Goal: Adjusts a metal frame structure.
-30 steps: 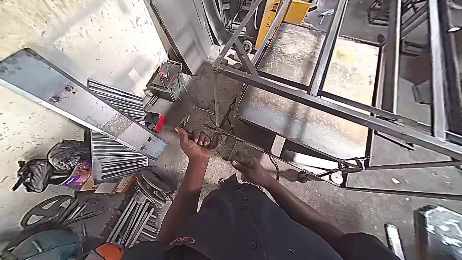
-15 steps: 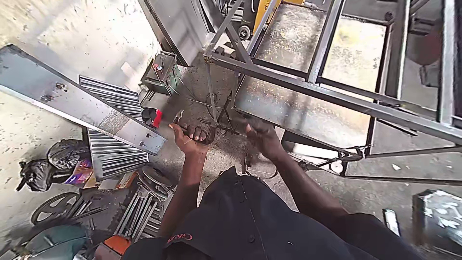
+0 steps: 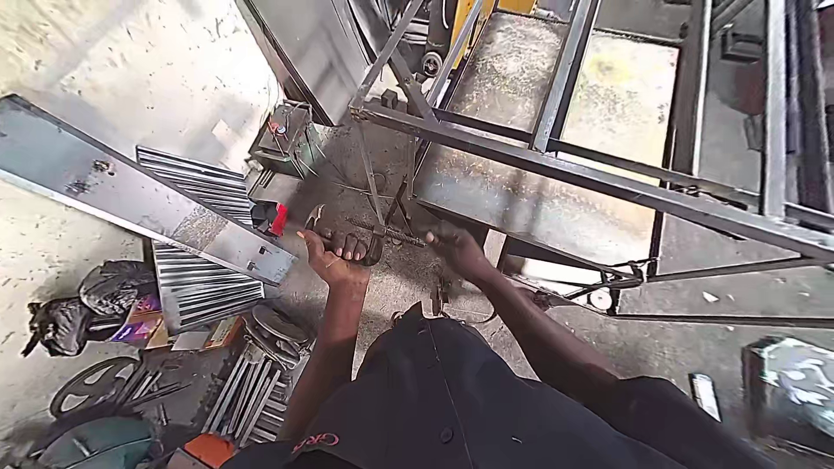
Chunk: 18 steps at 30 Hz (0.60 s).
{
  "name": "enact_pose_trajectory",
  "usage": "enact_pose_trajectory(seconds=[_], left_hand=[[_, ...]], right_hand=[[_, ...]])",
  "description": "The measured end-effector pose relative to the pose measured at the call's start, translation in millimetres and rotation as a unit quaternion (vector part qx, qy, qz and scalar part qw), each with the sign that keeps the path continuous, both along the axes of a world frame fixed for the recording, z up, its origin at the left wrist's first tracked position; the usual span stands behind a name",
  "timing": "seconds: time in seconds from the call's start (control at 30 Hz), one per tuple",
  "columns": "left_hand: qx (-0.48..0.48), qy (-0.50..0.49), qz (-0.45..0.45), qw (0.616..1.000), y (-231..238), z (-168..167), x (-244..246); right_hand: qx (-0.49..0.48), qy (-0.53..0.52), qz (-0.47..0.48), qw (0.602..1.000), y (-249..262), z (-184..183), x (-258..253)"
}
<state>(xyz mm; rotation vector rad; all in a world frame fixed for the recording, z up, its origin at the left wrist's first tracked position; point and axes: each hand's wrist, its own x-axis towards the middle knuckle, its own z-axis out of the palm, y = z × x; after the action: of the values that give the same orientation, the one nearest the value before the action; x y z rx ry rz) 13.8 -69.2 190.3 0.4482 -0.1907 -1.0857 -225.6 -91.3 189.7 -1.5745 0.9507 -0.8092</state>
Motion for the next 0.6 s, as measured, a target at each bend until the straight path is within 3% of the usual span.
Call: enact_pose_trajectory(seconds=[0.07, 0.13, 0.23, 0.3, 0.43, 0.5, 0.6], left_hand=[[0.006, -0.012, 0.007, 1.0, -2, 2, -1], [0.024, -0.028, 0.015, 0.999, -3, 4, -3], [0.009, -0.003, -0.011, 1.0, -2, 0, -13], [0.001, 0.009, -0.012, 1.0, -4, 4, -22], [-0.013, 0.003, 0.001, 1.0, -9, 8, -31], [-0.003, -0.012, 0.012, 1.0, -12, 8, -37], [0.003, 0.008, 0.007, 1.0, -13, 10, -52]], right_hand=[[-0.013, 0.004, 0.071, 0.997, 19, -5, 5], [-0.044, -0.028, 0.126, 0.991, 29, 16, 3], [-0.052, -0.045, 0.031, 0.997, 8, 43, -14], [-0.025, -0.014, -0.019, 0.999, -7, 29, -28], [-0.006, 0.022, 0.086, 0.996, 8, -10, -26], [-0.026, -0.019, 0.142, 0.989, 16, 10, -28], [-0.014, -0.072, 0.062, 0.995, -9, 48, -45]])
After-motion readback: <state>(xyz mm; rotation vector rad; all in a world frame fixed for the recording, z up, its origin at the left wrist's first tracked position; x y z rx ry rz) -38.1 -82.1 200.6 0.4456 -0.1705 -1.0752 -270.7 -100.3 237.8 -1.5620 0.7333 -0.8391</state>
